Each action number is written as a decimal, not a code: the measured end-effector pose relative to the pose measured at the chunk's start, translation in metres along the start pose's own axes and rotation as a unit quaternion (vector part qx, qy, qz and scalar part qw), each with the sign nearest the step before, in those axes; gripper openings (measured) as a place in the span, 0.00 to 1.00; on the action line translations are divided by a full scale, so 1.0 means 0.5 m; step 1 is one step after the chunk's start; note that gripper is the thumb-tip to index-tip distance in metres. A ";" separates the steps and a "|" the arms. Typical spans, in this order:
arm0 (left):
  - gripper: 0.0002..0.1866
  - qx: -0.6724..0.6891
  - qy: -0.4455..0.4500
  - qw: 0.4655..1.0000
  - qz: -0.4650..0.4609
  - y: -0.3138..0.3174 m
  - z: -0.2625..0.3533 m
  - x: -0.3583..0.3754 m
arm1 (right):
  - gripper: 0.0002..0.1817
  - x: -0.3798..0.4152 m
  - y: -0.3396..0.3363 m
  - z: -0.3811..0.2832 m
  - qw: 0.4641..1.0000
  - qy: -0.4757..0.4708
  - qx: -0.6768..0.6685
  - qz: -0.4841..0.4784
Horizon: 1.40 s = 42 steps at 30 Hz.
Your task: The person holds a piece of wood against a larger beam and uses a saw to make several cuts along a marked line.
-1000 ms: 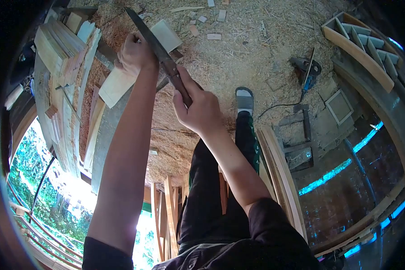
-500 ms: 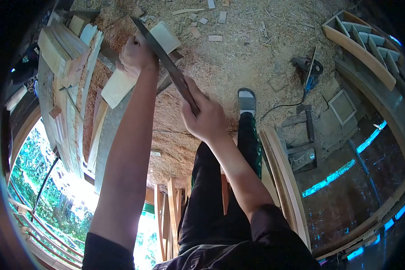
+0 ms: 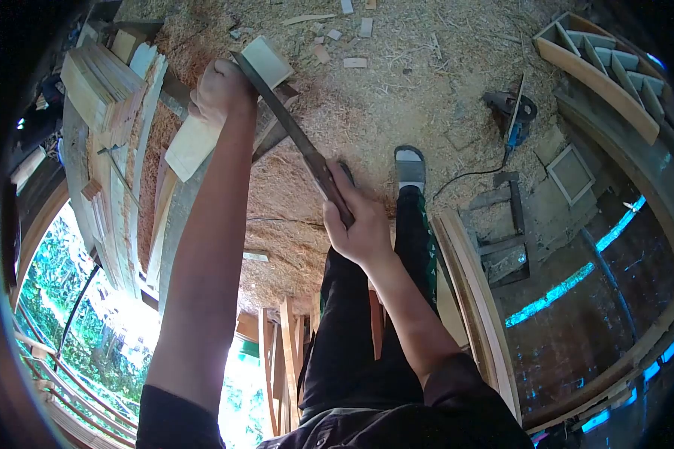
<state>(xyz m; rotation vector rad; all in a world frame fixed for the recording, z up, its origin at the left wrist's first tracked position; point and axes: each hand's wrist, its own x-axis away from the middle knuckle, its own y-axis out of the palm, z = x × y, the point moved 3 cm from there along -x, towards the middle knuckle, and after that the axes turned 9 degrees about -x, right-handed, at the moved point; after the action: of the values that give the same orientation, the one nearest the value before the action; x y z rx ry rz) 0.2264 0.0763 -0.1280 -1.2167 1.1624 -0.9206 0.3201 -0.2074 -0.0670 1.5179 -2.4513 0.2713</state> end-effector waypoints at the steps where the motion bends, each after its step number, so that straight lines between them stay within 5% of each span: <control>1: 0.23 0.009 0.003 1.000 -0.022 -0.004 -0.001 0.001 | 0.31 0.005 -0.003 0.000 1.000 -0.004 0.013 0.000; 8: 0.27 0.008 0.007 1.000 -0.029 -0.006 -0.005 0.002 | 0.33 -0.122 0.053 -0.034 0.996 0.073 0.037 -0.047; 14: 0.23 0.019 0.004 1.000 0.017 0.002 -0.004 0.004 | 0.33 0.031 -0.009 0.015 1.000 0.000 -0.015 0.008; 17: 0.23 0.032 0.010 0.999 0.032 0.005 -0.005 0.007 | 0.32 -0.084 0.035 -0.024 0.996 0.082 0.025 -0.037; 20: 0.22 0.043 0.002 0.998 0.035 0.001 -0.005 0.006 | 0.33 -0.133 0.054 -0.043 0.997 0.062 0.033 -0.043; 26: 0.20 0.036 0.001 0.999 0.015 -0.004 0.000 0.005 | 0.33 0.031 -0.023 0.009 1.000 0.013 0.005 0.002; 32: 0.23 0.025 -0.005 0.999 -0.035 -0.010 0.000 0.003 | 0.34 -0.180 0.066 -0.034 0.992 0.106 -0.013 -0.071; 38: 0.21 0.022 0.001 1.000 -0.012 0.006 -0.007 0.002 | 0.33 0.038 -0.029 0.005 1.000 0.021 -0.001 -0.002; 42: 0.18 0.056 0.006 0.998 0.011 -0.012 0.003 0.007 | 0.33 -0.079 0.021 -0.031 0.999 0.020 0.017 -0.040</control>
<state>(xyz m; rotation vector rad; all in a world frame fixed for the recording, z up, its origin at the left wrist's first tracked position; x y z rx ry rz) 0.2288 0.0723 -0.1227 -1.1062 1.1173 -0.9650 0.3294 -0.1649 -0.0646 1.6038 -2.3611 0.3271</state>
